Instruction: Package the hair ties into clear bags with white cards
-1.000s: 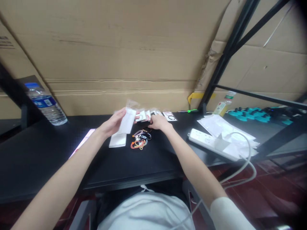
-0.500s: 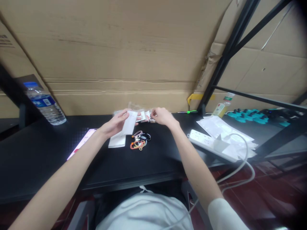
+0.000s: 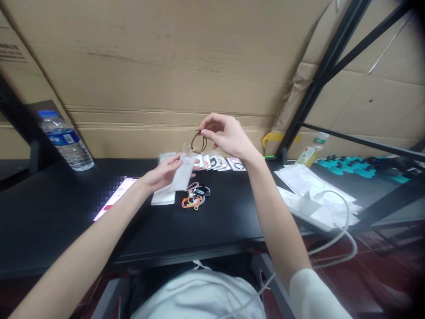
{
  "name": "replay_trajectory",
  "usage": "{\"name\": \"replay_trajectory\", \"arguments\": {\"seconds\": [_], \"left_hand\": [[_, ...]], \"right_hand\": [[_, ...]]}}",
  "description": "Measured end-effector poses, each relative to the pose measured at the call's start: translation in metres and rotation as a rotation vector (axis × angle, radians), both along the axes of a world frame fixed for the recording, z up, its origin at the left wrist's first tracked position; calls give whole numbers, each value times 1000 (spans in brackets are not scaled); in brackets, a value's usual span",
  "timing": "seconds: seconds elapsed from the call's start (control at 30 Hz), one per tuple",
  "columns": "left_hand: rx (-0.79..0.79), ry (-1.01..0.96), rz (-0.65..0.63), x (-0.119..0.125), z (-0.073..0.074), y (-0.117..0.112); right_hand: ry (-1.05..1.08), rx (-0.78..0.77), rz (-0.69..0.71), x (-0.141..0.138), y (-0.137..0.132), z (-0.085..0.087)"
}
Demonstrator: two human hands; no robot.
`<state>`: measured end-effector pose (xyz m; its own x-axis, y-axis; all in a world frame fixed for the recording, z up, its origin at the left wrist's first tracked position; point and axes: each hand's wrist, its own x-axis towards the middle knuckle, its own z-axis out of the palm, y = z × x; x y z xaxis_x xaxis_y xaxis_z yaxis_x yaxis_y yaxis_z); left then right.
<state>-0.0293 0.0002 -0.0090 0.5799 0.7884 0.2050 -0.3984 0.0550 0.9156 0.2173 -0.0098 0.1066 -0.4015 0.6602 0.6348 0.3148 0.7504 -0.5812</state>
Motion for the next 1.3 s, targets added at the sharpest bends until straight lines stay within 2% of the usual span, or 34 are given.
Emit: {"name": "replay_trajectory", "arguments": {"seconds": [0.17, 0.43, 0.87, 1.03, 1.3], "left_hand": [[8, -23, -72, 0, -1, 1], [14, -27, -125, -1, -5, 1], [81, -37, -157, -2, -9, 5], [80, -46, -153, -4, -10, 6], [112, -71, -137, -1, -10, 6]], "right_hand": [[17, -4, 6, -7, 2, 0], [35, -101, 80, -6, 4, -15], [80, -79, 27, -12, 7, -22], [24, -106, 74, -11, 2, -20], [-210, -30, 161, -19, -15, -6]]}}
